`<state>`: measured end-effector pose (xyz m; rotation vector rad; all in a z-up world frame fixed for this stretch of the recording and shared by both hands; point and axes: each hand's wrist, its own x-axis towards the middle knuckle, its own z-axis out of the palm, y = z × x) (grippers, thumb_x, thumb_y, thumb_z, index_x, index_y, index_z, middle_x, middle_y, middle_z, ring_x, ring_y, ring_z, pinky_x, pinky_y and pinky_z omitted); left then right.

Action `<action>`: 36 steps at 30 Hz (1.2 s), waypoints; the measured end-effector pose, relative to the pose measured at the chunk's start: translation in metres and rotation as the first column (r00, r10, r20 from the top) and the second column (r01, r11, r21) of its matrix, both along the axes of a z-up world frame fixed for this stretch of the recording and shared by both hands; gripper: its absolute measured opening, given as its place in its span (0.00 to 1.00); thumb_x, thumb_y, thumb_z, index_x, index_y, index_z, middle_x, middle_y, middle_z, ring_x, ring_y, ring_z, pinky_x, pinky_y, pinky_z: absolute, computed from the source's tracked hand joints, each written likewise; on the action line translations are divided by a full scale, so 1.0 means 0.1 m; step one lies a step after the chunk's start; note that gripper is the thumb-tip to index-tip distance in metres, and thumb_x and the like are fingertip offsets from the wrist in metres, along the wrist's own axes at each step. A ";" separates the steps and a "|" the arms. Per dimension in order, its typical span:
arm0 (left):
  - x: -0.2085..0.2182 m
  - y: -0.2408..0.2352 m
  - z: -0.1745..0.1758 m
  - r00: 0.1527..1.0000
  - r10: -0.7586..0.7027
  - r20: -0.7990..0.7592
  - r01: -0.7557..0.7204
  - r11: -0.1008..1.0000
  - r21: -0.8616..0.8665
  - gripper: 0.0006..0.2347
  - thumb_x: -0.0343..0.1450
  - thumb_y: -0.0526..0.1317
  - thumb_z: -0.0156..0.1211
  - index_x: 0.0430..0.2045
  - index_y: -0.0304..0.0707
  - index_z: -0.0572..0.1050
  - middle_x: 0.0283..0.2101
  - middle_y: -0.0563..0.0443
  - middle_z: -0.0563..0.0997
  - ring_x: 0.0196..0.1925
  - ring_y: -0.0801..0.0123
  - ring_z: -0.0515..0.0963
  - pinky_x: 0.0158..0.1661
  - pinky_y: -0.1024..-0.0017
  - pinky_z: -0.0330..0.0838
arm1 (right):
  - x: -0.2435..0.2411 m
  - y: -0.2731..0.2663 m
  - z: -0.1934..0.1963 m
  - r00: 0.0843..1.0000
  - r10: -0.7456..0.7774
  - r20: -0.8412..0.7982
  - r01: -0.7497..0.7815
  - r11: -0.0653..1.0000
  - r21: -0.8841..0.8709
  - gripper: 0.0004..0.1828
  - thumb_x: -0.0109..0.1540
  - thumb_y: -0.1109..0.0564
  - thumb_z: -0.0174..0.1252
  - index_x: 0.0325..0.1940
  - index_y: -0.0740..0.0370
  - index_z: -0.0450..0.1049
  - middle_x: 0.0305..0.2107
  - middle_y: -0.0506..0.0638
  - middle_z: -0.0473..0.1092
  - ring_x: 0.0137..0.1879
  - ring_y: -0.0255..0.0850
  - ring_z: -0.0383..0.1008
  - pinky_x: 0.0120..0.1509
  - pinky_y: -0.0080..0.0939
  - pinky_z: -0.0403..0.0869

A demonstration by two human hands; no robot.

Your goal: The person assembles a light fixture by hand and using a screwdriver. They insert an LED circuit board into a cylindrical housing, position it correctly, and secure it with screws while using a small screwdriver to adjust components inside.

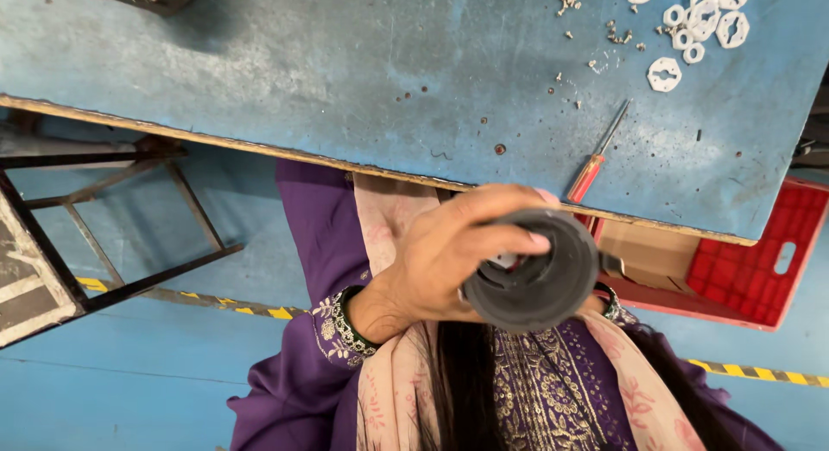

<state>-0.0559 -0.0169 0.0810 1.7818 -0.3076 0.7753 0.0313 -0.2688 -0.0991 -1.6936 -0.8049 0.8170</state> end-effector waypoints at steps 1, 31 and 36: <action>-0.01 -0.02 0.00 1.000 0.025 -0.008 -0.025 1.000 -0.013 0.27 0.69 0.42 0.80 0.56 0.41 0.67 0.61 0.38 0.74 0.60 0.53 0.81 0.57 0.66 0.81 | -0.03 -0.01 -0.04 1.000 0.002 -0.002 -0.002 1.000 -0.001 0.18 0.66 0.65 0.56 0.61 0.68 0.72 0.54 0.56 0.75 0.61 0.43 0.74 0.67 0.43 0.73; 0.48 0.18 -0.91 0.962 0.097 -0.254 -0.094 0.995 0.024 0.37 0.56 0.45 0.85 0.58 0.45 0.68 0.62 0.43 0.69 0.65 0.53 0.74 0.63 0.64 0.75 | 0.12 0.78 -0.17 0.976 0.218 0.017 -0.215 0.972 -0.095 0.24 0.65 0.57 0.60 0.64 0.68 0.67 0.57 0.60 0.72 0.63 0.47 0.71 0.66 0.47 0.69; 0.43 0.22 -0.88 0.946 0.078 -0.315 -0.097 0.994 -0.047 0.40 0.56 0.46 0.84 0.62 0.43 0.65 0.61 0.44 0.71 0.65 0.54 0.76 0.63 0.63 0.74 | 0.48 0.11 0.98 0.937 -0.051 0.345 0.102 0.986 -0.132 0.08 0.68 0.64 0.56 0.42 0.57 0.80 0.45 0.47 0.81 0.50 0.43 0.83 0.55 0.40 0.79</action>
